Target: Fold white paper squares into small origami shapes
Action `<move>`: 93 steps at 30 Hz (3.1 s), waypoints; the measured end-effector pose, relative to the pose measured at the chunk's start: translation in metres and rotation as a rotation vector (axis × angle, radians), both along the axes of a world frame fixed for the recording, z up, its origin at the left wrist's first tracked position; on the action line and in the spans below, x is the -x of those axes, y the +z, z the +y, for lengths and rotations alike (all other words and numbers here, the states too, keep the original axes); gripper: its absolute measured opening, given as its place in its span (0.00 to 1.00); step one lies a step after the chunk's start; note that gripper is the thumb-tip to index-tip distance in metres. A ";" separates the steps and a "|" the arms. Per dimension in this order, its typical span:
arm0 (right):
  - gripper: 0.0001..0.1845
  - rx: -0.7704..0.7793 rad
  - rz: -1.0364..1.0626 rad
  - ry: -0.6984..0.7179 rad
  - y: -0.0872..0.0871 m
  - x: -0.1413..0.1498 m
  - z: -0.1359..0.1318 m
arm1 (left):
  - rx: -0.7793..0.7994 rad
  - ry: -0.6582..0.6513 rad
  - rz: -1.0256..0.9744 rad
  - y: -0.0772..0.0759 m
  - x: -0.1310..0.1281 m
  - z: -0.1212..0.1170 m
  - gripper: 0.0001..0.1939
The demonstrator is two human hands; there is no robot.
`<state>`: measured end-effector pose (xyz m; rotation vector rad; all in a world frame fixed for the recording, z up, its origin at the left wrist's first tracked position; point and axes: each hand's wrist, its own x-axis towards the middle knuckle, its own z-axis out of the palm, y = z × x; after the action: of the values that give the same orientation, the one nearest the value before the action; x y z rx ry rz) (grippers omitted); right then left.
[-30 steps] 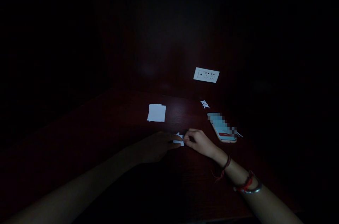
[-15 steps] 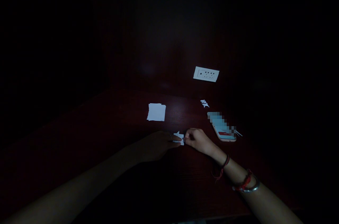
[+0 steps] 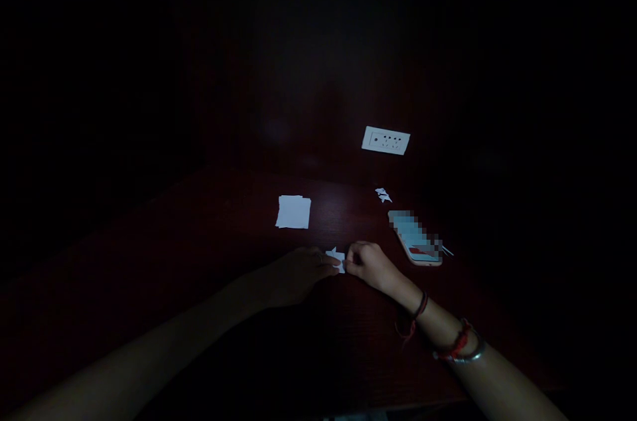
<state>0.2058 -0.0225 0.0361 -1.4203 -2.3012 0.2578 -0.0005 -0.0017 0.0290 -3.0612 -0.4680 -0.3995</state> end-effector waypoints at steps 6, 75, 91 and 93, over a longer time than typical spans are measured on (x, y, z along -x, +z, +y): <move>0.08 -0.089 -0.134 0.218 0.013 -0.006 -0.008 | 0.020 -0.020 -0.019 0.006 0.004 -0.002 0.27; 0.13 -0.042 -0.226 0.250 0.025 -0.011 -0.014 | -0.002 0.044 -0.027 0.002 0.011 -0.002 0.28; 0.09 -0.028 0.015 0.167 0.010 -0.007 -0.008 | 0.059 0.047 -0.129 -0.012 0.002 0.001 0.23; 0.09 -0.016 0.057 0.165 0.009 -0.005 -0.008 | 0.025 0.052 -0.099 -0.013 0.001 0.001 0.23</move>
<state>0.2105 -0.0303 0.0447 -1.2011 -2.3705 0.3236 -0.0011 -0.0007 0.0160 -3.0566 -0.5589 -0.5491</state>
